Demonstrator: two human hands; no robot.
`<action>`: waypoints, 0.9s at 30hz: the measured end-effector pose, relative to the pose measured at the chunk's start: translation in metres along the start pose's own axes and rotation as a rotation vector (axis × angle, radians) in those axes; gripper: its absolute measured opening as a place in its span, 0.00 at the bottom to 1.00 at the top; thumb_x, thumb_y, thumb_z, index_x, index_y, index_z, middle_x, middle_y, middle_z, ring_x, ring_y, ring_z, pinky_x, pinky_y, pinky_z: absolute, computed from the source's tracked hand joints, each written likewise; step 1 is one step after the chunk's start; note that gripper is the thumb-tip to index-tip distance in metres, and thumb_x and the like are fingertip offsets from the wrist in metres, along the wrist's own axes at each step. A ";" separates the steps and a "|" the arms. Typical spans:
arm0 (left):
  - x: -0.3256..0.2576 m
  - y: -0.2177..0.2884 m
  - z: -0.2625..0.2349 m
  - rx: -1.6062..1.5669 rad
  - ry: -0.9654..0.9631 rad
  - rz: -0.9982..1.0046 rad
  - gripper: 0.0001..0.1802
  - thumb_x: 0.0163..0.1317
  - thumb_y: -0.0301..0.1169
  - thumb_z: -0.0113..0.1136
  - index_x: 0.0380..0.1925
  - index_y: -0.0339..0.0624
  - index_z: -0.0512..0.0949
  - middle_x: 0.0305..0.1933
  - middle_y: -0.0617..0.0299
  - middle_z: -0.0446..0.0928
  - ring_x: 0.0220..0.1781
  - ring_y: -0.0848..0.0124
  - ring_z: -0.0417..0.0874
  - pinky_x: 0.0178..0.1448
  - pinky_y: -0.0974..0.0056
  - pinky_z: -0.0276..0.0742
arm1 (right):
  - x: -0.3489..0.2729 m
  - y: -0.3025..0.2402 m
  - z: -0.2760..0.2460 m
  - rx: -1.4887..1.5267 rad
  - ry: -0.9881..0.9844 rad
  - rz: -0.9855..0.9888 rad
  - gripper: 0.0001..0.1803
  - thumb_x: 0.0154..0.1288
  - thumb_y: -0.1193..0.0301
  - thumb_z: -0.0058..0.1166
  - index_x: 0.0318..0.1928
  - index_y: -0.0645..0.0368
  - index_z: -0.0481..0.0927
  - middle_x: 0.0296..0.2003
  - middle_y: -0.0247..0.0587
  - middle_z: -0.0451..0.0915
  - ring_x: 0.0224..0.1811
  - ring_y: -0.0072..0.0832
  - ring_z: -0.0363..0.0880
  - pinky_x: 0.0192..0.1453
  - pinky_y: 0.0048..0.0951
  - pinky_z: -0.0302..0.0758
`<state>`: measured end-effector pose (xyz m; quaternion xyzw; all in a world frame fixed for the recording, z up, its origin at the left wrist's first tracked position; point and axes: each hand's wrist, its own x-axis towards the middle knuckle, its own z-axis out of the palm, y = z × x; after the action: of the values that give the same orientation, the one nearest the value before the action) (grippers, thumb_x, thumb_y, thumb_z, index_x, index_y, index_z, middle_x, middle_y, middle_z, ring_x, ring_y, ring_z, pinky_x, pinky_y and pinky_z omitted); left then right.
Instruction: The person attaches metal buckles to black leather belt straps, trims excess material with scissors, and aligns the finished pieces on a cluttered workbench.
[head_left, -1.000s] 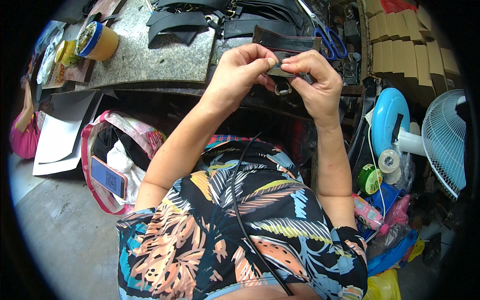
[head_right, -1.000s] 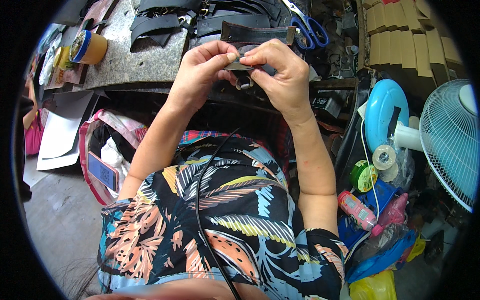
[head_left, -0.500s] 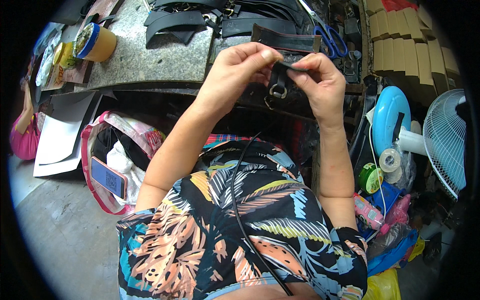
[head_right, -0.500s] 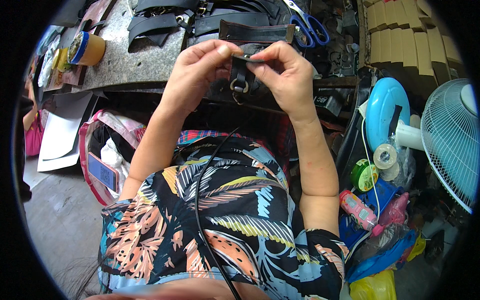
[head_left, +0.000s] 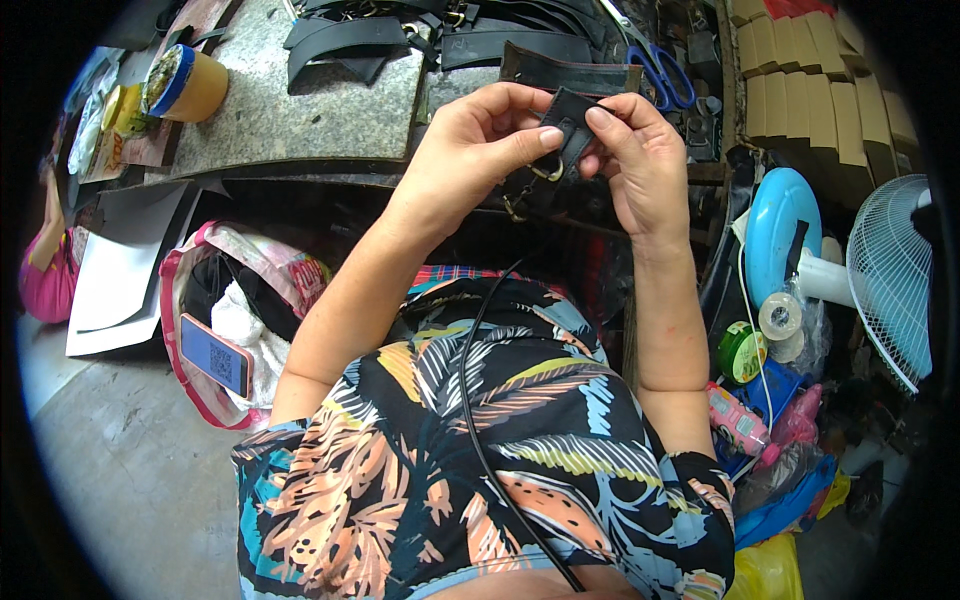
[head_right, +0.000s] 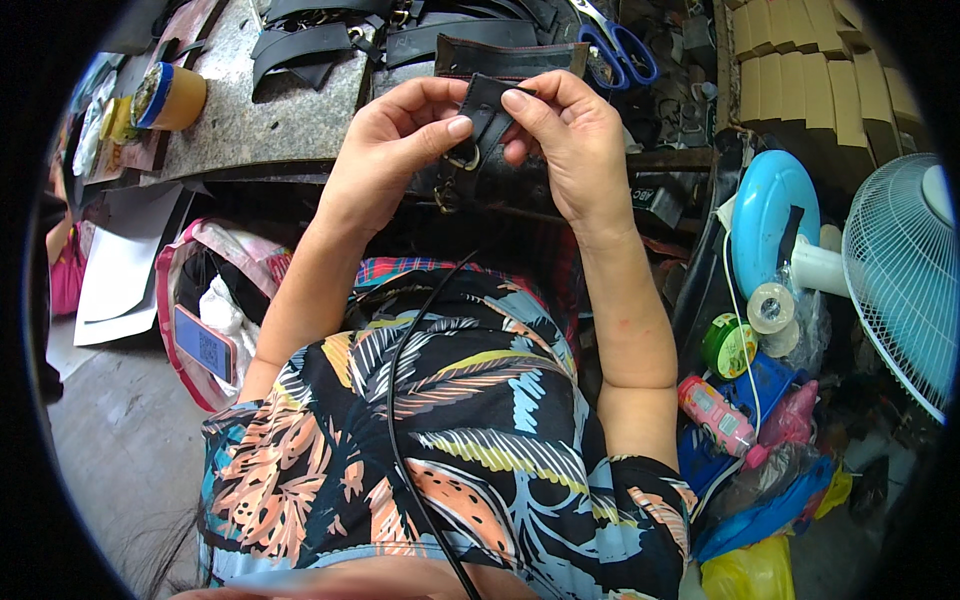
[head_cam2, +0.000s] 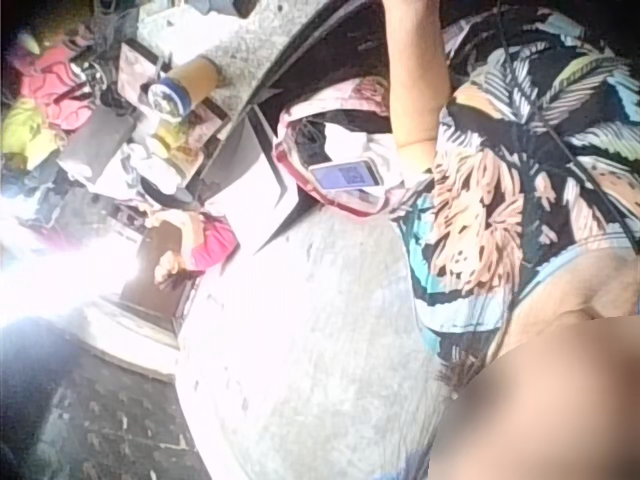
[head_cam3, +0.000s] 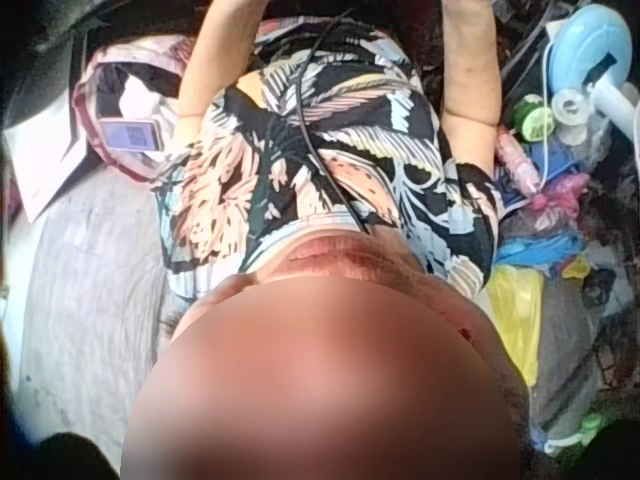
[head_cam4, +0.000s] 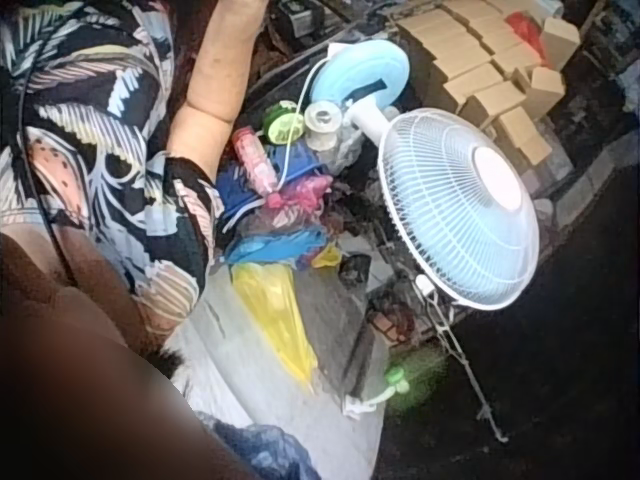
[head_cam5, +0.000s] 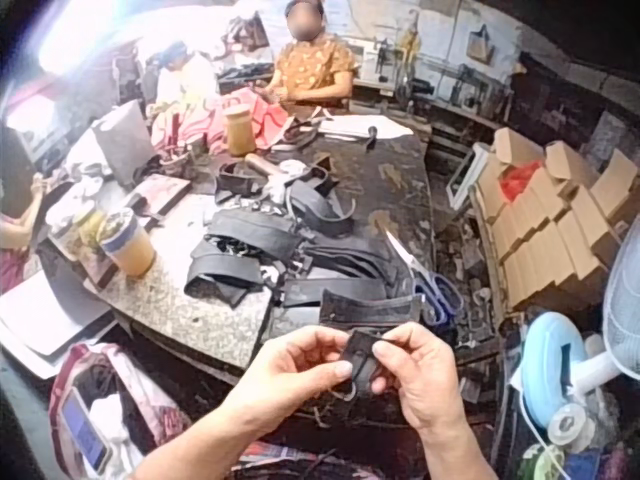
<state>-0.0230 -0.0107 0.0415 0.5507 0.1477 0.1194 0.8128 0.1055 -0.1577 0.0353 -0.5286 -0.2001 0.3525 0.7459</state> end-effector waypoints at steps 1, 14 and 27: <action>0.001 0.000 0.000 0.008 -0.016 0.007 0.16 0.65 0.25 0.68 0.52 0.33 0.79 0.43 0.65 0.82 0.43 0.81 0.80 0.49 0.74 0.77 | 0.000 0.001 0.000 -0.009 0.002 -0.005 0.06 0.69 0.73 0.64 0.43 0.62 0.82 0.31 0.37 0.84 0.23 0.18 0.80 0.29 0.16 0.78; 0.006 -0.007 -0.008 0.009 0.004 0.028 0.16 0.63 0.23 0.69 0.51 0.33 0.79 0.44 0.62 0.83 0.44 0.79 0.82 0.51 0.74 0.79 | -0.006 -0.010 0.009 -1.176 0.063 -0.816 0.14 0.53 0.74 0.73 0.41 0.53 0.87 0.36 0.34 0.80 0.37 0.29 0.82 0.42 0.32 0.80; 0.005 -0.007 -0.002 0.050 0.064 0.043 0.13 0.70 0.31 0.64 0.51 0.37 0.82 0.42 0.68 0.83 0.40 0.84 0.80 0.44 0.77 0.72 | -0.007 -0.004 0.009 -0.661 -0.035 -0.357 0.10 0.56 0.78 0.69 0.40 0.58 0.87 0.38 0.31 0.80 0.37 0.20 0.78 0.39 0.21 0.74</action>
<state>-0.0188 -0.0100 0.0342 0.5699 0.1646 0.1509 0.7908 0.0963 -0.1577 0.0422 -0.6916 -0.4048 0.1422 0.5810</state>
